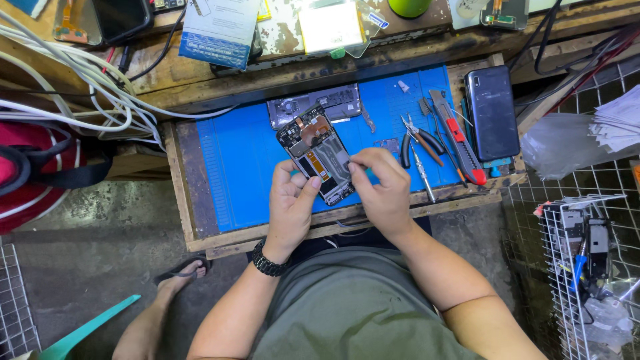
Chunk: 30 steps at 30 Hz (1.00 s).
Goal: The person cleans the back of a disassembled smartphone using a brush and a small metal tool. They then pick up a new screen assembly, peel off the protective film, and place it onto the phone's chassis.
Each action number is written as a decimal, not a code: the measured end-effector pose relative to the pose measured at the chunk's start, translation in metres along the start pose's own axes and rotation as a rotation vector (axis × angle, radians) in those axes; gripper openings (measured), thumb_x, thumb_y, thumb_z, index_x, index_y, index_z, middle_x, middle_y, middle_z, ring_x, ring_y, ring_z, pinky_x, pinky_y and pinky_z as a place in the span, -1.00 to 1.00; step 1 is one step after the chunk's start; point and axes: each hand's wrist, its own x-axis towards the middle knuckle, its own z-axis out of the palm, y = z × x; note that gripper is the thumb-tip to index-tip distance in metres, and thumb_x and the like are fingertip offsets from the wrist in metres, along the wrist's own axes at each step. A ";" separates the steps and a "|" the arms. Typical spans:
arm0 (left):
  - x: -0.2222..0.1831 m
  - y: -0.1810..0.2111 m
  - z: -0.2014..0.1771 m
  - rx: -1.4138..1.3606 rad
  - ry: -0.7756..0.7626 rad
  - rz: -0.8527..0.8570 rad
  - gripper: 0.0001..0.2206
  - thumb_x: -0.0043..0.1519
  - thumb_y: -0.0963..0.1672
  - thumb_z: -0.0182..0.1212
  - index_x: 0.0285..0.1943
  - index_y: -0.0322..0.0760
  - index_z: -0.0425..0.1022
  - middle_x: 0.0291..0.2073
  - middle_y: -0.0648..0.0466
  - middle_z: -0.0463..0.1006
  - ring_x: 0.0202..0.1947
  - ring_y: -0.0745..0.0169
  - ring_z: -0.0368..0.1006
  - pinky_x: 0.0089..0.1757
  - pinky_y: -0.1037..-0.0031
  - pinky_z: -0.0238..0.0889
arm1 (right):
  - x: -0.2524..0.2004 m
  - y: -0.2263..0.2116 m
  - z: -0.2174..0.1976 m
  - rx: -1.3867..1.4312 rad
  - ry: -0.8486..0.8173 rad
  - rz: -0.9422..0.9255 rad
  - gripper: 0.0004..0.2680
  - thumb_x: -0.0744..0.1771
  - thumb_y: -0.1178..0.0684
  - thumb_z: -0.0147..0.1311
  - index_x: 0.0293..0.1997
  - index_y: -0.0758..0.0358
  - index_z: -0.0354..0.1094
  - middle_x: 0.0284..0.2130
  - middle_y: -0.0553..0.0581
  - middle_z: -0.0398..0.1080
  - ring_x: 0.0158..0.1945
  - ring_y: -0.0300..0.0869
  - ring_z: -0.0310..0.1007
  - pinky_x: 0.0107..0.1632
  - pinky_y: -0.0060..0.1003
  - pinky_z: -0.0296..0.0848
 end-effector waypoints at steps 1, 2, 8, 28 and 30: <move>-0.001 0.001 0.000 -0.004 -0.004 0.002 -0.76 0.43 -0.24 0.07 0.23 -0.35 0.17 0.13 -0.15 0.54 0.18 0.20 0.47 0.17 0.37 0.32 | 0.000 0.001 -0.001 0.045 -0.012 0.035 -0.90 0.35 0.26 0.20 -0.07 0.38 0.45 -0.15 0.17 0.50 -0.08 -0.11 0.53 0.01 -0.32 0.46; -0.001 0.001 0.000 -0.006 -0.008 0.001 -0.76 0.43 -0.24 0.07 0.23 -0.35 0.18 0.14 -0.15 0.54 0.18 0.20 0.47 0.17 0.38 0.31 | 0.002 0.002 -0.001 0.089 -0.021 0.067 -0.90 0.35 0.26 0.19 -0.06 0.39 0.45 -0.15 0.17 0.50 -0.09 -0.12 0.53 0.01 -0.32 0.46; -0.002 0.001 0.000 0.024 -0.025 -0.016 -0.76 0.43 -0.25 0.04 0.23 -0.37 0.18 0.14 -0.16 0.54 0.17 0.20 0.47 0.15 0.38 0.33 | 0.009 -0.005 -0.006 0.064 -0.042 -0.020 -0.81 0.33 0.29 0.14 0.04 0.42 0.39 -0.10 0.22 0.43 -0.10 -0.11 0.46 0.03 -0.30 0.44; -0.007 0.008 -0.031 0.147 0.055 0.040 -0.78 0.45 -0.25 0.04 0.25 -0.40 0.23 0.09 -0.06 0.55 0.13 0.30 0.45 0.15 0.47 0.29 | 0.007 0.032 -0.103 -0.596 0.014 0.008 -0.89 0.32 0.20 0.22 -0.09 0.34 0.49 -0.21 0.25 0.46 -0.09 0.12 0.49 -0.01 -0.06 0.41; -0.007 0.008 -0.031 0.151 0.056 0.034 -0.78 0.45 -0.25 0.04 0.24 -0.39 0.22 0.09 -0.06 0.55 0.13 0.30 0.46 0.15 0.47 0.30 | 0.008 0.034 -0.103 -0.606 0.034 0.006 -0.89 0.32 0.21 0.21 -0.09 0.34 0.48 -0.22 0.24 0.45 -0.09 0.12 0.47 -0.01 -0.05 0.40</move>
